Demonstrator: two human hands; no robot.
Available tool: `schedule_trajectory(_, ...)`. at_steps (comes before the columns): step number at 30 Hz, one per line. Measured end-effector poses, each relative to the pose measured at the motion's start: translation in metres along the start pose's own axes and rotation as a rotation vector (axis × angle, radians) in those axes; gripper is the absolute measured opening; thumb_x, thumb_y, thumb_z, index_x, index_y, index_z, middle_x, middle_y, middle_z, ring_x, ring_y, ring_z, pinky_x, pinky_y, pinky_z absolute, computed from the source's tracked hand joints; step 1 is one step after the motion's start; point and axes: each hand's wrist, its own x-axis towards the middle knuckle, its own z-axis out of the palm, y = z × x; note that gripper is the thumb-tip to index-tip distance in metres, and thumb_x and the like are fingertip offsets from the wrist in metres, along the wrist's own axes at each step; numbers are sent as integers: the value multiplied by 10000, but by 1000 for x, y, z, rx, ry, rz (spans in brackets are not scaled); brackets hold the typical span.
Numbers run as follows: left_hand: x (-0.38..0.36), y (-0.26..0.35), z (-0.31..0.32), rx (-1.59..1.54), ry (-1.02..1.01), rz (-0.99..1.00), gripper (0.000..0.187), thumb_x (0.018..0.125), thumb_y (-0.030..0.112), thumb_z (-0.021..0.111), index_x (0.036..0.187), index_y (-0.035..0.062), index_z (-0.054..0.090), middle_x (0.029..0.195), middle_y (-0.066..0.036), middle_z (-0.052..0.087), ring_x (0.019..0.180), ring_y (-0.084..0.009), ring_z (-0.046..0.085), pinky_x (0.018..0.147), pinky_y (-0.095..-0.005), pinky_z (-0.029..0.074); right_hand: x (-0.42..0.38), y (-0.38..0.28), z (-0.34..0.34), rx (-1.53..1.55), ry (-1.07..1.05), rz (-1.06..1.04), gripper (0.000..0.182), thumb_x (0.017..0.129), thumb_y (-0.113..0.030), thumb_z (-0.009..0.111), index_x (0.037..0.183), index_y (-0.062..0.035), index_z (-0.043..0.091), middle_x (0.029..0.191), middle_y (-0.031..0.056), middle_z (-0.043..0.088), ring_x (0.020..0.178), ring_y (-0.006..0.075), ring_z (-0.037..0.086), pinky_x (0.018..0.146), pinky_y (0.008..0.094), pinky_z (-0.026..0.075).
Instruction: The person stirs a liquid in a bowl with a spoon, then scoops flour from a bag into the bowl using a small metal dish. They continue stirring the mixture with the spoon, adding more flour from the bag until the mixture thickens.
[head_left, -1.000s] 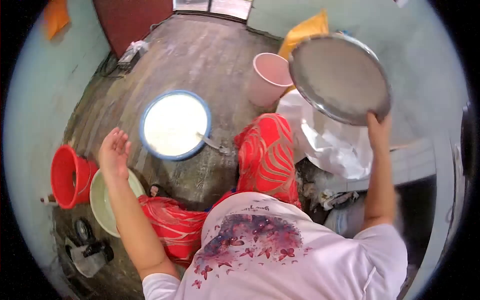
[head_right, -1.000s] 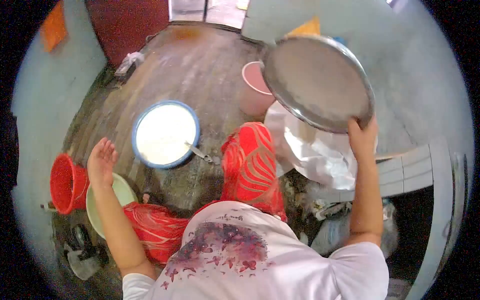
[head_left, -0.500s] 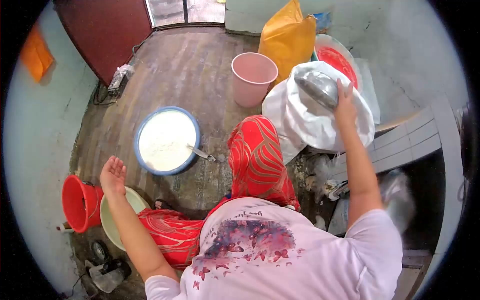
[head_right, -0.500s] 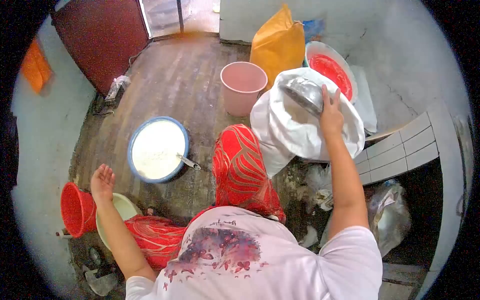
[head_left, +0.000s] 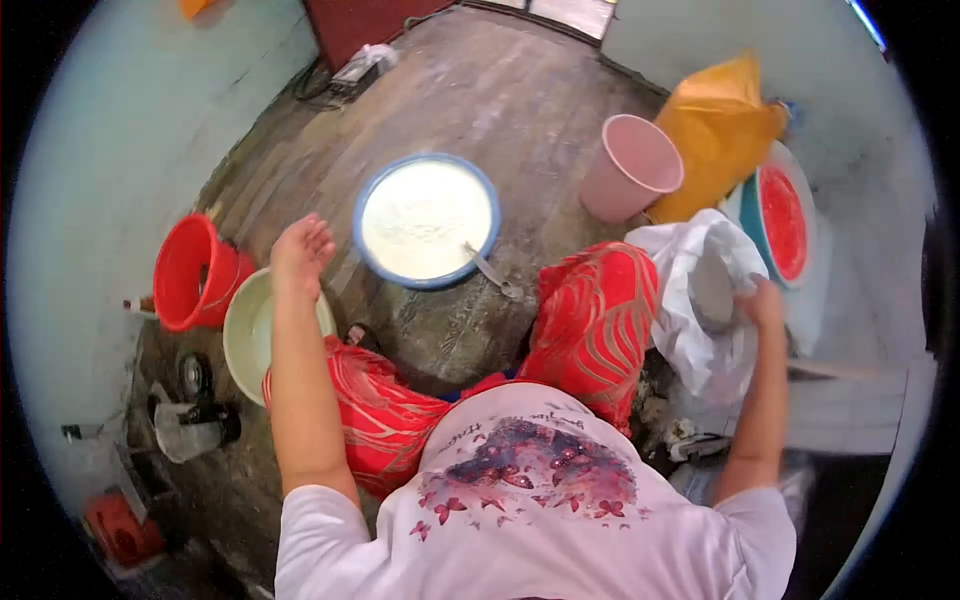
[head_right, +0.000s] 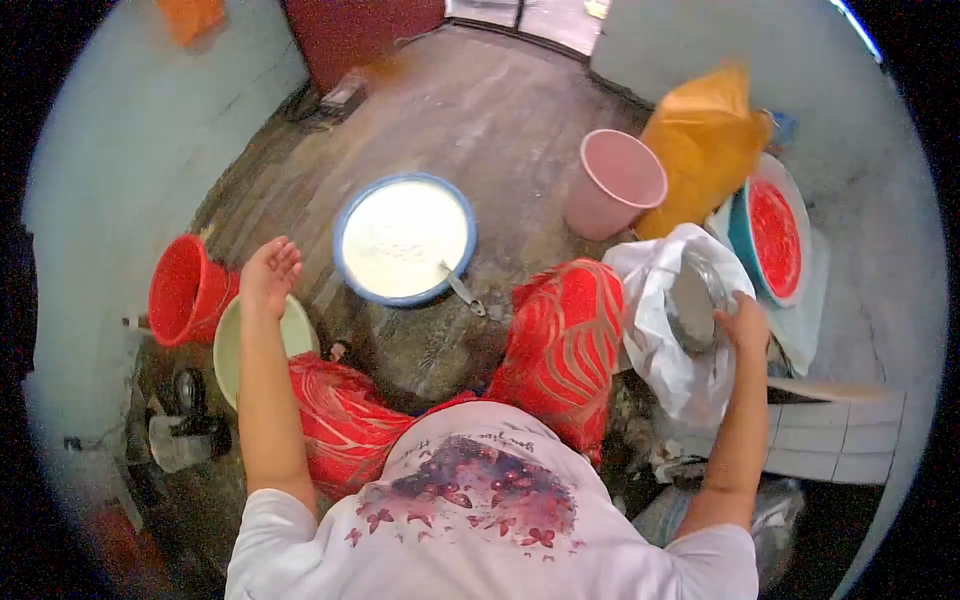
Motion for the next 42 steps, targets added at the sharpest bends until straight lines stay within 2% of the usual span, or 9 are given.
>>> schedule_trajectory(4,1,-4,-1,-10,29,20,283,774,164,546,1020,24,522,904,-59,555,834,-163,536,674,-278,453,-25,-115,-95,420,582,-175,272,787,-153,563,1048,-75,563,935,101,618,833,253,596,727,313,470)
schedule_trajectory(8,-8,-3,8,22,17,51,284,765,159,548,1011,17,531,902,-66,554,823,-166,535,691,-286,450,-40,-245,-112,803,-36,-576,239,789,-136,555,1015,-60,577,937,124,609,809,243,596,709,295,467)
schedule_trajectory(11,-7,-4,10,36,-12,83,267,766,140,543,1001,14,533,885,-61,558,783,-157,543,674,-282,459,-36,-342,-51,403,-349,-860,460,744,-384,576,1077,-67,550,1063,154,557,970,306,538,815,408,432)
schedule_trajectory(14,-6,-2,11,14,-12,46,264,765,131,540,1001,11,535,884,-60,560,777,-154,546,670,-275,462,-42,-413,12,32,-515,-905,549,753,-328,574,1220,-83,419,1131,162,511,984,300,533,810,405,438)
schedule_trajectory(20,-10,0,14,17,1,66,251,763,145,552,984,25,548,866,-45,566,798,-142,544,682,-262,452,-31,-450,91,-35,-514,-667,609,795,-196,500,1326,-99,218,1084,210,512,974,304,538,798,421,441)
schedule_trajectory(32,-28,-22,36,68,-131,121,291,744,153,553,989,-3,557,886,-55,573,815,-137,524,690,-261,418,-4,-455,59,-55,-624,-950,336,831,-186,422,1153,-114,484,929,186,585,895,331,561,744,423,442)
schedule_trajectory(36,-25,-72,54,543,-239,362,294,755,154,520,992,-18,546,866,-137,592,799,-245,570,725,-340,442,-24,-480,103,148,-482,-899,320,827,-209,445,1128,-124,514,979,172,584,909,320,557,770,410,437)
schedule_trajectory(40,-55,-76,67,951,-466,443,226,751,191,529,881,6,550,878,-191,535,873,-353,524,764,-419,433,12,-490,129,1037,-1092,-403,279,807,-181,498,1006,7,549,816,113,619,749,203,578,659,333,457)
schedule_trajectory(42,-62,-78,67,1065,-576,456,220,753,202,541,846,3,549,864,-171,534,873,-341,522,764,-437,427,7,-486,70,770,-921,-503,271,810,-159,501,1015,8,561,708,106,606,663,195,563,606,330,452)
